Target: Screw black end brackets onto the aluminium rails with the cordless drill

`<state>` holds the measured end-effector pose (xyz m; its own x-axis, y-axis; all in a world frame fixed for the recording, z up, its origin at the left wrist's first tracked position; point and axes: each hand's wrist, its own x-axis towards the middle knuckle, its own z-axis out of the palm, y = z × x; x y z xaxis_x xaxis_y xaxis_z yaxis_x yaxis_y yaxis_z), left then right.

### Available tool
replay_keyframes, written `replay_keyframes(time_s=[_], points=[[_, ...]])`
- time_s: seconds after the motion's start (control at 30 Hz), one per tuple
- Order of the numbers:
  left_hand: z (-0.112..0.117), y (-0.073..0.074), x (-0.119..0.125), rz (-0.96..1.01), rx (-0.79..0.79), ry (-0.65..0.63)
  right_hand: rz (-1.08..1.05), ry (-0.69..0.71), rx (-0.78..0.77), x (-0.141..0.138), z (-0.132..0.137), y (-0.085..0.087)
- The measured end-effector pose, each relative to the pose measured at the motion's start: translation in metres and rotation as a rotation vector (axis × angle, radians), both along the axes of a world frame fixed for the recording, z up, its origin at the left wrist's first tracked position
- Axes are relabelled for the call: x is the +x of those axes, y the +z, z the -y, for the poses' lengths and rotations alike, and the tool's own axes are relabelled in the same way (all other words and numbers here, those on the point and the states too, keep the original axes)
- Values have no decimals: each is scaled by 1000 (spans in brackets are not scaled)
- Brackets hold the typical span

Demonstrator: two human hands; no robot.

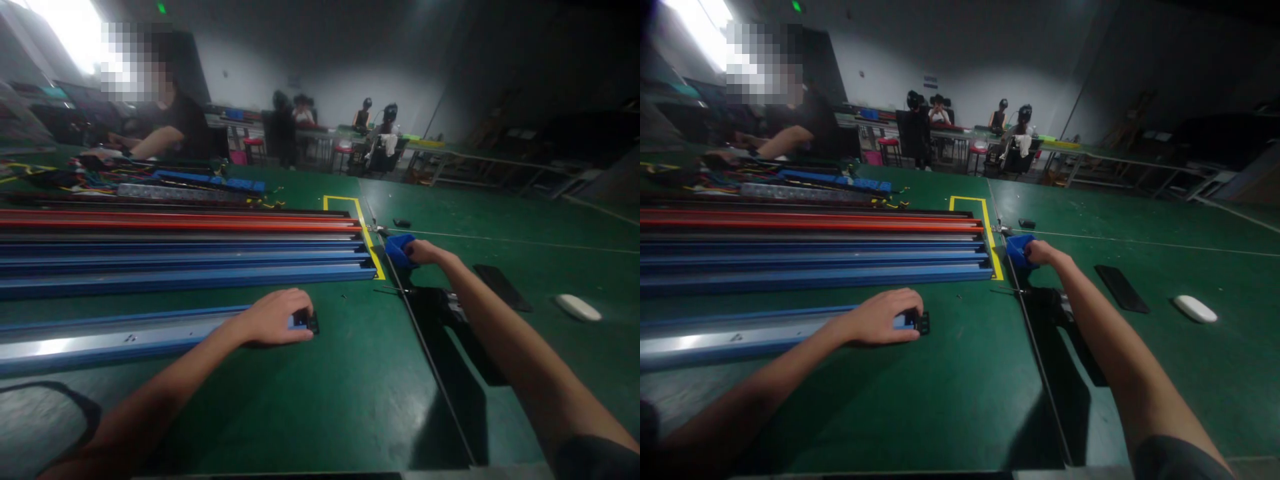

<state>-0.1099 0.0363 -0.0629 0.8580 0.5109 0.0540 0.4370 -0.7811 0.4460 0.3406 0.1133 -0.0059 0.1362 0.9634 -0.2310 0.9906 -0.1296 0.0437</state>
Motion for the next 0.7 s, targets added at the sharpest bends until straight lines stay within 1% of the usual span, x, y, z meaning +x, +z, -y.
replay_keyframes(time_s=[0.07, 0.13, 0.3, 0.57, 0.63, 0.7], points=[[0, 0, -1, 0, -8, 6, 30, -2, -100, -1, -7, -3], [-1, 1, -1, 2, -14, 7, 63, -6, -165, -2, -12, -5], [-1, 2, -1, 7, -14, -8, 112, 7, -226, -4, -16, -12], [0, 3, -1, 22, 19, -17, 98, 25, -191, 2, -15, -16], [-1, 3, 0, 25, 22, -21, 74, 44, -150, 3, -14, -16], [0, 3, 0, 23, 21, -22, 33, 84, -65, 4, -12, -17]])
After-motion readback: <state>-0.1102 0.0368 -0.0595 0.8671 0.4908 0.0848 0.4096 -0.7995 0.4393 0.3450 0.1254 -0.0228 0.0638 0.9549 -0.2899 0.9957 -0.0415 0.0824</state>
